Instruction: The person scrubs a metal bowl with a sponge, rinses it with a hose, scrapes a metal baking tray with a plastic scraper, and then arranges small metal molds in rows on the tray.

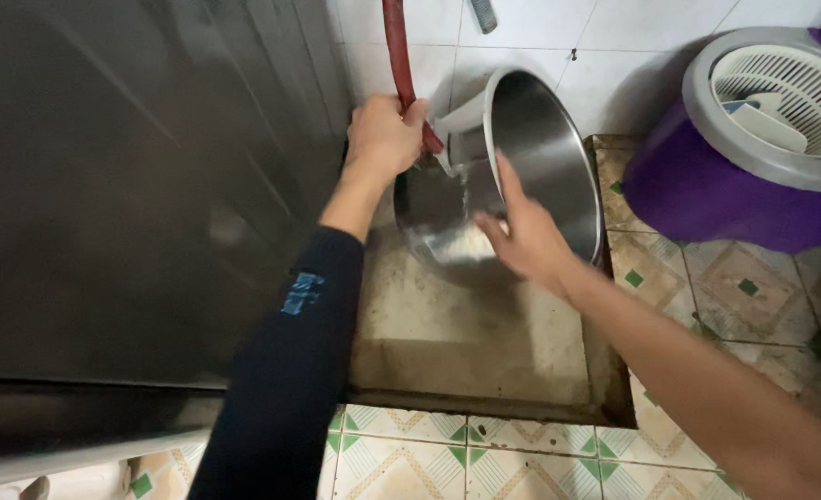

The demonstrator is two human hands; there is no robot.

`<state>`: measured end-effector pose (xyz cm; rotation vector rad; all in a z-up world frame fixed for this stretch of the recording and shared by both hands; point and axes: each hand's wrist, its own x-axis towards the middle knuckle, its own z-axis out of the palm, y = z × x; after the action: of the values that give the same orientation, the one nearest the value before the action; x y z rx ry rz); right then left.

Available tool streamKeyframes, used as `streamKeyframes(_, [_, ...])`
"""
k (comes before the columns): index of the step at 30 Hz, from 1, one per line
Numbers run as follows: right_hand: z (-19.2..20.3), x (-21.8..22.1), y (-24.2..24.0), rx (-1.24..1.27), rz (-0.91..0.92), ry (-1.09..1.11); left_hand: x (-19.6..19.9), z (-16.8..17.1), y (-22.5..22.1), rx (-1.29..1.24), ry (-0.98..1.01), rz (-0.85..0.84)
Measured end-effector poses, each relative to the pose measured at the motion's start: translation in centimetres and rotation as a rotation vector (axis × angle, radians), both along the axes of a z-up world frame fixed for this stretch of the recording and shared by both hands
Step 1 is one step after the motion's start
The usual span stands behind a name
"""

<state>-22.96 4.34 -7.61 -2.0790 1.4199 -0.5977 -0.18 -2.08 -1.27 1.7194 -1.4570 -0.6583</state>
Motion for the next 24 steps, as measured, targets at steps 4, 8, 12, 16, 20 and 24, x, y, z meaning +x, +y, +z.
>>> streamKeyframes(4, [-3.1, -4.8, 5.9, -0.087, 0.068, 0.206, -1.3, -1.8, -1.4, -0.189, 0.016, 0.138])
streamKeyframes(8, [-3.8, -6.2, 6.1, 0.149, 0.004, 0.46, -2.0, -1.8, -1.3, -0.127, 0.136, 0.05])
streamKeyframes(12, [-1.0, -3.3, 3.5, -0.045, -0.057, 0.091, -1.1, -0.8, 0.2, -0.03, 0.294, -0.051])
streamKeyframes(16, [2.1, -0.4, 1.3, -0.099, -0.033, -0.076, -0.5, 0.7, 1.2, 0.064, 0.399, -0.19])
streamKeyframes(20, [2.5, -1.5, 2.7, -0.062, 0.02, 0.083, 0.0, 1.5, 1.8, 0.115, 0.382, -0.209])
streamKeyframes(24, [1.3, -3.7, 4.7, 0.032, 0.027, 0.191, 0.1, 1.9, 2.4, 0.086, 0.327, -0.222])
